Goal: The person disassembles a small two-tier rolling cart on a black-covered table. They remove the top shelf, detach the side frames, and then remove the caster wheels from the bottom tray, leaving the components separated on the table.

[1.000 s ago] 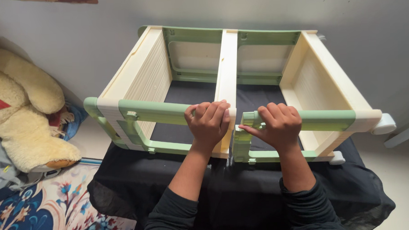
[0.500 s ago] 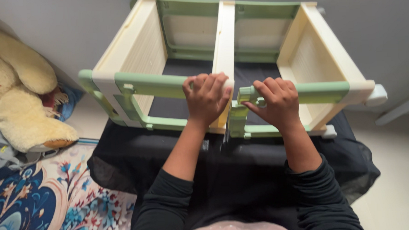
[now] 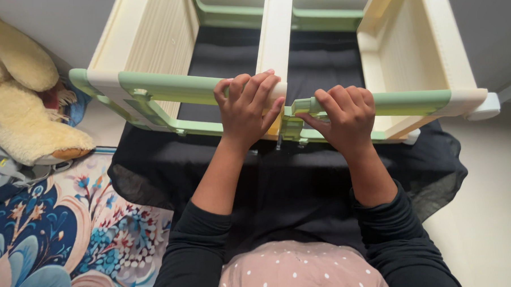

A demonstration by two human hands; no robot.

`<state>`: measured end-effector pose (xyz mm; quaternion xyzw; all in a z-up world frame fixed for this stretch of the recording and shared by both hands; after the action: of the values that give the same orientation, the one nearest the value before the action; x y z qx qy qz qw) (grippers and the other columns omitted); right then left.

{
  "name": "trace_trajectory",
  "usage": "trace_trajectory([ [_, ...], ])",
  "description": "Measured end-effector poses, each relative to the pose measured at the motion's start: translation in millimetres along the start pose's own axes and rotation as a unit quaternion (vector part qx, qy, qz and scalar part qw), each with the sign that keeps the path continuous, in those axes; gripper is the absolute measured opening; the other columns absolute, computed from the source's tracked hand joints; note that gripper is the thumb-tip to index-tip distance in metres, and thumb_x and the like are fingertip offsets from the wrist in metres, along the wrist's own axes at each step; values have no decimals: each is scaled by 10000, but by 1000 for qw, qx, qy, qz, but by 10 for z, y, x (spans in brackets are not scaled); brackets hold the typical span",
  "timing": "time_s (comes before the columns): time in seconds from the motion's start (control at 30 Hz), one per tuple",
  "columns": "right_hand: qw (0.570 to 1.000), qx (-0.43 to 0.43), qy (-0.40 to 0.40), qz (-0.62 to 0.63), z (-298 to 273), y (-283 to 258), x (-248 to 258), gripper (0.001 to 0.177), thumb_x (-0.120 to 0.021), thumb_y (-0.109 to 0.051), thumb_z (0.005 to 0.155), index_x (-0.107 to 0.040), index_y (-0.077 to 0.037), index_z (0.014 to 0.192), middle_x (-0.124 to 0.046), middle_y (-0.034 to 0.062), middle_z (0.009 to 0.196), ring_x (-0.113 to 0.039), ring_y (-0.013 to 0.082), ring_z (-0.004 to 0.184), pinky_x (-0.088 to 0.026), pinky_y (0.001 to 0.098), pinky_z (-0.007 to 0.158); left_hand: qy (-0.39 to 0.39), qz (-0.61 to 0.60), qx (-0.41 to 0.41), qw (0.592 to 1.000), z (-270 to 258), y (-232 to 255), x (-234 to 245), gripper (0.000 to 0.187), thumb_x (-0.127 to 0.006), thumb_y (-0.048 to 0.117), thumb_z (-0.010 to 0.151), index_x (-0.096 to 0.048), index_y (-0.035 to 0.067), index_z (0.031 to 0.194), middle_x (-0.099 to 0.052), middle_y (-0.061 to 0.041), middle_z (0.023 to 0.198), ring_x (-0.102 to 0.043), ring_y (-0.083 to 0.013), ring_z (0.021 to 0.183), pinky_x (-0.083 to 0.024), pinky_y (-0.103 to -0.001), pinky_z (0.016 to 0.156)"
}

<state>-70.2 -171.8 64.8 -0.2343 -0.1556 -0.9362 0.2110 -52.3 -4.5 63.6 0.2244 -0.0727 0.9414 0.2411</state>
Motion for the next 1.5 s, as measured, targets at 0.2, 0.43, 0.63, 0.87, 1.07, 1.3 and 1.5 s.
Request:
trace_trajectory([
  [0.2,1000,14,9,13,-233,-202,257,409,-863,-441,890,-685,-112,1056,-604,2,882,-563,219,822,-426,393,829,-20,-40,30,999,-255,107,278,365,-731,445,1025,-675,253,1331,-545,24,1348,-525,-164,1236,-285,-434,1112],
  [0.43,995,6,-53,80,-425,-467,581,329,-809,-260,813,-716,-105,1087,-691,26,956,-643,223,865,-462,395,813,-115,-40,55,991,-365,346,771,460,-786,335,879,-692,299,1328,-515,-110,1441,-584,-165,1122,-342,-441,1037],
  [0.63,985,17,-124,119,-409,-551,698,274,-802,-180,834,-735,-116,1092,-685,-6,904,-641,201,790,-471,361,722,-294,-126,181,930,-293,114,688,517,-685,407,1003,-550,224,1467,-676,-49,1235,-665,-230,1033,-456,-431,979],
  [0.87,984,5,-125,130,-339,-544,736,243,-796,-163,831,-715,-102,1052,-688,8,916,-654,221,838,-485,381,760,-49,-141,195,969,246,-40,518,705,-688,418,1044,-335,108,1569,-479,-240,1477,-556,-412,1311,-527,-483,1027],
  [1.07,984,-13,-116,133,-263,-496,745,275,-804,-136,791,-716,-100,1050,-688,16,918,-652,236,842,-493,394,776,-120,-249,266,924,392,-85,-167,1013,-780,353,897,-110,93,1611,-376,-322,1550,-577,-497,1225,-530,-472,975],
  [1.3,952,-63,-126,273,-297,-131,625,494,-739,-63,779,-685,-109,1268,-688,132,1248,-686,255,1003,-559,332,918,-155,-301,285,897,214,-108,-172,1080,-807,246,868,-66,-33,1602,-552,-308,1409,-647,-441,1186,-536,-448,976],
  [1.5,966,-192,-163,-52,-264,1458,531,713,-837,-298,990,-517,-186,1618,-323,227,1651,-336,495,1519,-368,582,1205,-174,-299,309,886,147,-96,-155,1072,-805,247,850,-91,-50,1592,-573,-305,1366,-649,-433,1176,-535,-438,974],
])
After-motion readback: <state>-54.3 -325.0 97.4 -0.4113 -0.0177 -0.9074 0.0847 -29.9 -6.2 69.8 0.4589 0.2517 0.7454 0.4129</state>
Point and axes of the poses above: each hand's wrist, its own z-axis towards the middle knuckle, its own x-axis out of the back of the hand, y = z × x, the point moved 10 cm from there along z, towards the middle knuckle
